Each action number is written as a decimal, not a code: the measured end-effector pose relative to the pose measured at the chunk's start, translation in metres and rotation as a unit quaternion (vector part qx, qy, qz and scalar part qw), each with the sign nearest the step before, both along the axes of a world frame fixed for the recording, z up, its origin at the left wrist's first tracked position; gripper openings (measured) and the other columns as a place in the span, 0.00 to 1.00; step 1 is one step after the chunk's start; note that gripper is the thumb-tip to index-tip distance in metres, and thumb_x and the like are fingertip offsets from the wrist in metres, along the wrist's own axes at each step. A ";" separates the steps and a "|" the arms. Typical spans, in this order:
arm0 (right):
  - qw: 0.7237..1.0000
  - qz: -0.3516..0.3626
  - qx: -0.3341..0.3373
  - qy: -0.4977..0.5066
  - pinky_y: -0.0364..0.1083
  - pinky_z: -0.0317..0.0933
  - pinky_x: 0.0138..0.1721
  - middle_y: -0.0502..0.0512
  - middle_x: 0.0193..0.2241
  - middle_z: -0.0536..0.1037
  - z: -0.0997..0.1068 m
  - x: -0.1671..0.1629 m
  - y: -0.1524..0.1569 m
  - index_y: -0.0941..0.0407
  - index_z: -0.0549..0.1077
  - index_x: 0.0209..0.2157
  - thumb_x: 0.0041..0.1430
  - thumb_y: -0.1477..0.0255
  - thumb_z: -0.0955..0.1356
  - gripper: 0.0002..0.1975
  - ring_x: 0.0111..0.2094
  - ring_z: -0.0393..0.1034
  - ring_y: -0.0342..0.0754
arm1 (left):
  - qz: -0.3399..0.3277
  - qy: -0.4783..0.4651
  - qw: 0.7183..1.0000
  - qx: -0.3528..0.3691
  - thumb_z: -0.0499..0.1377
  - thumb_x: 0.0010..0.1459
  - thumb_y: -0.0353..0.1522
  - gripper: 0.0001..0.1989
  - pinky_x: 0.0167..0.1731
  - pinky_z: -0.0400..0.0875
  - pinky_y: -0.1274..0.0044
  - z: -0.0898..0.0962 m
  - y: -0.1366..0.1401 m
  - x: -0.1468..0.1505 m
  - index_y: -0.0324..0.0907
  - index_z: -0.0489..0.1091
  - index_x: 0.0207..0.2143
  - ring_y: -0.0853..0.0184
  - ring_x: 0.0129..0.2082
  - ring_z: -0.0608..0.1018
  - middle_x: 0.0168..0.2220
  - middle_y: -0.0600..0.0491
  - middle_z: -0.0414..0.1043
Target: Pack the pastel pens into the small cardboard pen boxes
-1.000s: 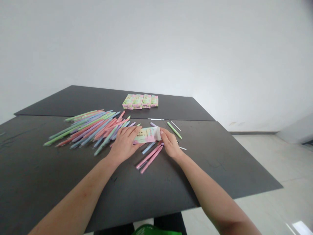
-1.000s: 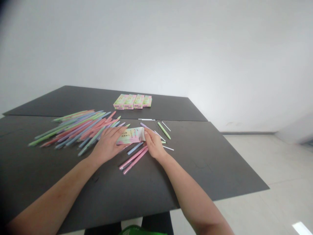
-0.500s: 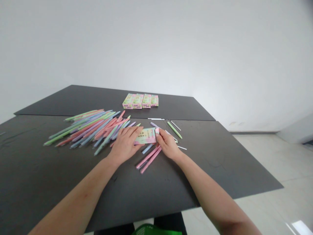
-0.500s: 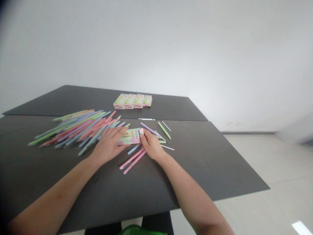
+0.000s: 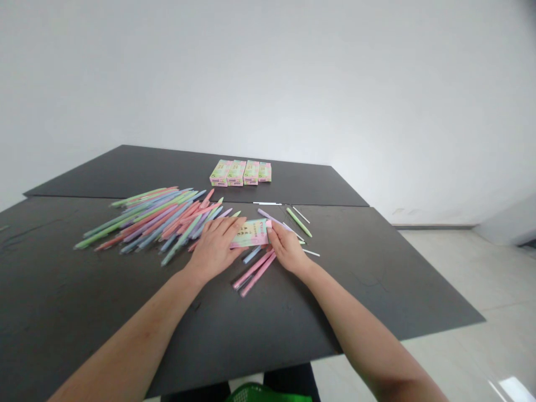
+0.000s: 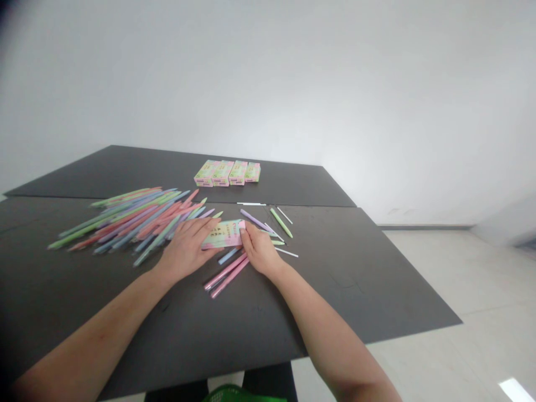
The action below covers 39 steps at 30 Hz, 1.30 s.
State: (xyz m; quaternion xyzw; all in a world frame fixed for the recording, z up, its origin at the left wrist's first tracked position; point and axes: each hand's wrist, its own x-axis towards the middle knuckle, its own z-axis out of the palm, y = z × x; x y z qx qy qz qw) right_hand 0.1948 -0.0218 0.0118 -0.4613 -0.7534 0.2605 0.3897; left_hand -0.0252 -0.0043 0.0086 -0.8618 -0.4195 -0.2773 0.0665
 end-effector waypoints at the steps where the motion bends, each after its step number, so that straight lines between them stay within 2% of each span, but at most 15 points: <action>1: 1.000 -0.003 0.004 -0.004 0.43 0.63 0.30 0.51 0.27 0.72 0.000 0.000 0.000 0.55 0.66 0.39 0.70 0.64 0.55 0.14 0.27 0.69 0.46 | -0.001 0.000 1.000 0.001 0.63 0.55 0.39 0.31 0.52 0.63 0.59 0.000 0.000 0.000 0.42 0.61 0.59 0.50 0.55 0.69 0.56 0.42 0.69; 7: 0.999 -0.018 0.014 -0.029 0.43 0.62 0.30 0.51 0.26 0.72 0.001 -0.003 -0.001 0.55 0.66 0.38 0.70 0.66 0.54 0.14 0.27 0.69 0.46 | -0.001 -0.001 1.000 0.006 0.63 0.55 0.38 0.31 0.53 0.63 0.60 -0.002 0.000 0.000 0.41 0.61 0.59 0.51 0.55 0.69 0.55 0.42 0.69; 19: 0.999 -0.009 0.002 -0.045 0.44 0.64 0.33 0.54 0.28 0.76 0.002 -0.006 -0.003 0.58 0.66 0.49 0.68 0.73 0.55 0.14 0.27 0.72 0.47 | 0.006 0.011 1.000 -0.001 0.62 0.56 0.39 0.30 0.53 0.62 0.59 -0.003 0.001 -0.001 0.40 0.62 0.59 0.50 0.55 0.69 0.55 0.42 0.69; 26: 0.999 -0.015 0.010 -0.049 0.46 0.65 0.34 0.55 0.28 0.76 0.001 -0.006 -0.003 0.59 0.65 0.51 0.68 0.73 0.55 0.15 0.28 0.73 0.48 | 0.011 0.006 1.000 -0.003 0.62 0.56 0.39 0.30 0.52 0.63 0.59 0.001 0.000 0.000 0.41 0.62 0.59 0.50 0.54 0.69 0.55 0.42 0.69; 33: 0.999 -0.028 0.024 -0.034 0.49 0.67 0.39 0.60 0.37 0.78 -0.008 -0.008 0.000 0.59 0.63 0.57 0.68 0.73 0.55 0.19 0.33 0.74 0.50 | 0.013 0.008 1.000 0.004 0.63 0.55 0.38 0.30 0.51 0.63 0.59 0.001 -0.001 0.001 0.41 0.63 0.59 0.49 0.54 0.69 0.55 0.42 0.70; 39: 0.996 -0.061 0.021 -0.062 0.52 0.67 0.41 0.64 0.39 0.78 -0.006 -0.014 -0.004 0.63 0.60 0.60 0.65 0.75 0.55 0.24 0.35 0.73 0.53 | 0.018 0.013 1.000 0.009 0.63 0.55 0.37 0.29 0.52 0.63 0.58 0.001 -0.003 0.002 0.40 0.63 0.58 0.49 0.53 0.69 0.55 0.42 0.70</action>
